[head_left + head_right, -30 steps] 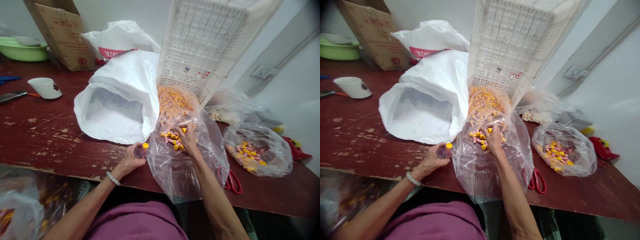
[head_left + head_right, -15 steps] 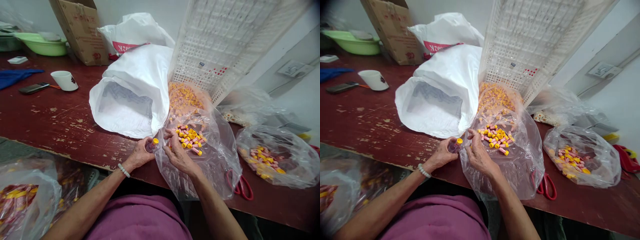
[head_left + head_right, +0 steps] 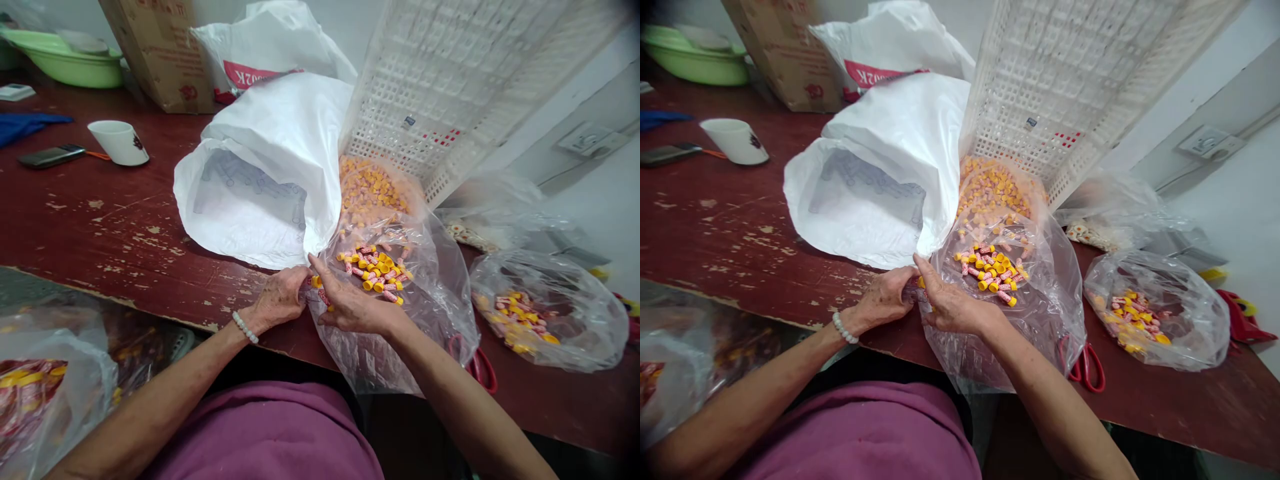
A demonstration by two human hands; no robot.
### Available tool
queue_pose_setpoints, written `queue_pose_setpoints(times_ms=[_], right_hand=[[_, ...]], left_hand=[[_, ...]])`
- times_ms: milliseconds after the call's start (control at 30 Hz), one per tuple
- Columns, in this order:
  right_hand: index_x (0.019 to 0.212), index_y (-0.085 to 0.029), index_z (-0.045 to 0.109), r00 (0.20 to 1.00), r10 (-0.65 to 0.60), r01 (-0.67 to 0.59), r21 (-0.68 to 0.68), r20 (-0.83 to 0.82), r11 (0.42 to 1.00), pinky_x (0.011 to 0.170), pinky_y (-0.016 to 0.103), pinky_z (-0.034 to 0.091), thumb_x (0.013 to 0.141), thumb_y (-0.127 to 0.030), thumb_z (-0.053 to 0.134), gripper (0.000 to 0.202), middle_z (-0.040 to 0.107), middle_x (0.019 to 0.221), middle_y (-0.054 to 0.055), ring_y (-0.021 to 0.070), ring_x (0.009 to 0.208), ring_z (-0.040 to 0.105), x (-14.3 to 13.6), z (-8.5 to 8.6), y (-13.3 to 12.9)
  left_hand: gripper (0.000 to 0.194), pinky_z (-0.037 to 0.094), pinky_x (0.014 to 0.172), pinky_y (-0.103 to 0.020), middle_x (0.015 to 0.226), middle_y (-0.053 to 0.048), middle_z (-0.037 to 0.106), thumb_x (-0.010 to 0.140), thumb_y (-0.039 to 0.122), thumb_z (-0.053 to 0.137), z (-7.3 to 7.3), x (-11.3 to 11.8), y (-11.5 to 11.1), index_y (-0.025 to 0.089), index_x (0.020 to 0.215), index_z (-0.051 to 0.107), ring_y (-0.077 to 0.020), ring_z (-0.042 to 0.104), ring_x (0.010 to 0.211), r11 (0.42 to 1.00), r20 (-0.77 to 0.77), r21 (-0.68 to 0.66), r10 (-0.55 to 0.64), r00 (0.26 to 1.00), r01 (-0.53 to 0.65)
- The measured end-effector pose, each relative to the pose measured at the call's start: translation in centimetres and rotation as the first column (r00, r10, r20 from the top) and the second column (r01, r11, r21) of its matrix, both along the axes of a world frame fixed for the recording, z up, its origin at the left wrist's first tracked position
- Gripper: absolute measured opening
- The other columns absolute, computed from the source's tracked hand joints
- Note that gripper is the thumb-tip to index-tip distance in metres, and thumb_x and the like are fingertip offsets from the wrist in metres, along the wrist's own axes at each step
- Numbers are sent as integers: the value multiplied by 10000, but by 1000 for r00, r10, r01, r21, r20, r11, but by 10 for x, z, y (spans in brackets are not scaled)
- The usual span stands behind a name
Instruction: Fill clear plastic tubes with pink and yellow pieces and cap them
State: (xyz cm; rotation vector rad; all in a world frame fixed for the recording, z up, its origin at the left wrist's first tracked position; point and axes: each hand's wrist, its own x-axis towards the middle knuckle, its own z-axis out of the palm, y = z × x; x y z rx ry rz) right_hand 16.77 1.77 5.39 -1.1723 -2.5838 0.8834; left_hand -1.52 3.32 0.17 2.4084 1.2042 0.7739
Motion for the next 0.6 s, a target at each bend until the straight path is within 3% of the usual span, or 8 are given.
queue_pose_setpoints(times_ms=[67,133,267,367,433,500,600], right_hand=[[1453,-183,-156,999,-25,27,-58,39,998,917,467,441,659,-174,690,1160,444,1349,214,322,1160,529,2,3,4],[1448,-178,-170,999,-16,20,-101,41,995,915,472,438,621,-232,744,1234,468,1325,211,336,1163,524,4,3,8],[1466,-206,-94,998,19,-26,-117,-60,993,988,462,384,586,-256,779,1241,366,1419,190,323,1281,407,8,0,16],[1470,-225,-54,993,3,-18,-133,-116,991,1025,464,350,656,-203,716,1121,290,1472,167,290,1339,331,9,0,17],[1471,-212,-50,989,-26,4,-143,-148,990,1021,447,363,695,-172,667,1057,241,1494,170,274,1355,304,9,2,16],[1473,-207,-38,981,-73,42,-175,-179,984,942,413,445,709,-167,648,1027,269,1478,187,272,1281,424,9,4,13],[1476,-248,3,973,-108,50,-271,-204,961,723,335,540,713,-174,647,1001,460,1351,179,210,899,669,8,3,10]], left_hand=[[367,459,826,-355,920,-90,616,681,61,474,2,-1,0,135,1035,537,-233,576,921,1000,-24,19,-22,999,23],[350,457,825,-362,908,-87,604,690,43,459,4,-1,0,142,1017,538,-230,566,901,998,-87,42,-35,996,39],[331,454,808,-355,916,-89,603,674,16,452,5,1,-1,156,961,542,-231,551,894,995,-186,66,-66,980,80],[336,455,769,-324,920,-79,619,649,34,478,2,3,-1,164,951,547,-222,572,874,997,-122,-16,-78,989,77],[378,453,723,-297,898,-58,632,630,56,502,1,3,-1,171,988,541,-204,591,819,994,-40,-112,-20,999,15],[395,445,673,-277,861,-36,639,618,71,514,1,2,0,176,998,534,-187,597,755,982,13,-184,55,998,-52],[404,445,669,-280,870,-41,647,611,72,511,3,0,2,165,1003,538,-190,605,753,982,34,-185,53,998,-46]])
